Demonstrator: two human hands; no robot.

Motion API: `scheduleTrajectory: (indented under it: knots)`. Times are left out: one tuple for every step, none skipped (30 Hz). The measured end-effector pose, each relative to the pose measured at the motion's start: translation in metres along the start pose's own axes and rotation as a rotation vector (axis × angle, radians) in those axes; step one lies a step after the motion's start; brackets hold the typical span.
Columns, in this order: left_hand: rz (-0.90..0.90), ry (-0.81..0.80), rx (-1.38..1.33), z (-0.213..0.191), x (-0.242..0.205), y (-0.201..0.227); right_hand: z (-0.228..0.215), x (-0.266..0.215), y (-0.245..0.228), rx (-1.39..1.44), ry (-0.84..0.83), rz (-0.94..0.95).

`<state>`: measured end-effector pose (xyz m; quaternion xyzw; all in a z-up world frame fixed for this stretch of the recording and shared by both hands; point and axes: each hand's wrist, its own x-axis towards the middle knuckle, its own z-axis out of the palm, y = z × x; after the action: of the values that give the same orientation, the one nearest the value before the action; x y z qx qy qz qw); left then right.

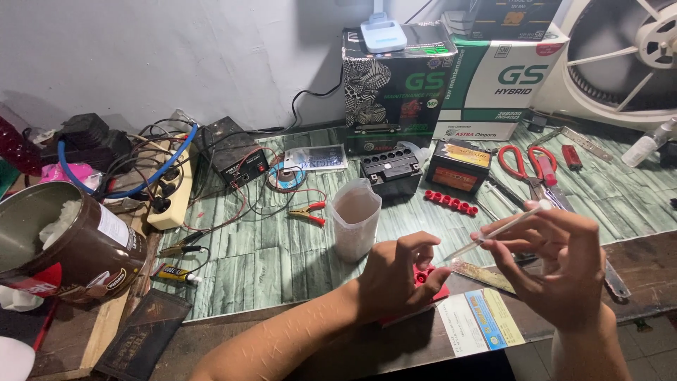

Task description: Using a syringe to fill electrolyte into the individual cells of a small lead-acid battery.

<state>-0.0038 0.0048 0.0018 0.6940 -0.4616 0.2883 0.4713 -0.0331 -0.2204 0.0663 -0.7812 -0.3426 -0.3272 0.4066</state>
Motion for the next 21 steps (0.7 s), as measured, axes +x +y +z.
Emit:
scheduleTrajectory:
  knots:
    - [-0.002,0.003,-0.002,0.0,-0.001,-0.001,0.001,0.007,-0.007,-0.001,-0.004,0.001]
    - [0.025,0.014,-0.034,0.0,-0.003,-0.002,0.001,0.015,-0.013,0.037,0.059,0.023]
    - [0.05,0.022,-0.066,-0.001,-0.004,-0.003,0.002,0.021,-0.019,0.077,0.124,0.048]
    - [0.046,0.022,-0.067,-0.003,-0.001,0.001,0.003,0.026,-0.023,0.078,0.122,0.05]
    - [0.121,-0.003,-0.089,-0.006,0.003,0.004,0.005,0.032,-0.025,0.048,0.177,0.039]
    - [0.195,-0.03,-0.111,-0.01,0.007,0.007,0.006,0.037,-0.028,0.019,0.233,0.028]
    - [0.195,-0.031,-0.111,-0.01,0.008,0.01,0.007,0.041,-0.029,0.02,0.234,0.028]
    - [0.172,-0.092,-0.09,-0.01,0.009,0.013,0.008,0.045,-0.029,0.038,0.257,0.024]
    - [0.149,-0.152,-0.068,-0.01,0.01,0.015,0.009,0.05,-0.029,0.057,0.278,0.019]
    - [0.149,-0.153,-0.067,-0.009,0.009,0.012,0.009,0.054,-0.03,0.058,0.279,0.019]
    - [0.228,-0.193,-0.078,-0.008,0.007,0.009,0.01,0.059,-0.031,0.039,0.256,0.006]
    - [0.308,-0.233,-0.089,-0.007,0.006,0.007,0.01,0.064,-0.032,0.02,0.234,-0.007]
    - [0.307,-0.233,-0.087,-0.006,0.006,0.008,0.011,0.068,-0.035,0.022,0.234,-0.008]
    - [0.327,-0.201,0.012,-0.005,0.007,0.01,0.013,0.072,-0.038,0.03,0.21,-0.005]
    - [0.343,-0.168,0.11,-0.004,0.007,0.012,0.015,0.076,-0.041,0.038,0.185,-0.002]
    - [0.341,-0.168,0.112,-0.003,0.006,0.011,0.017,0.081,-0.044,0.041,0.184,-0.002]
    - [0.297,-0.247,0.078,-0.003,0.005,0.009,0.02,0.086,-0.048,0.076,0.161,-0.01]
    - [0.253,-0.327,0.044,-0.004,0.004,0.008,0.024,0.091,-0.051,0.111,0.138,-0.018]
    - [0.249,-0.326,0.047,-0.005,0.007,0.01,0.027,0.094,-0.053,0.115,0.137,-0.018]
    - [0.266,-0.307,0.029,-0.007,0.01,0.013,0.03,0.097,-0.054,0.129,0.122,-0.015]
    - [0.282,-0.288,0.012,-0.008,0.013,0.015,0.034,0.101,-0.056,0.144,0.107,-0.013]
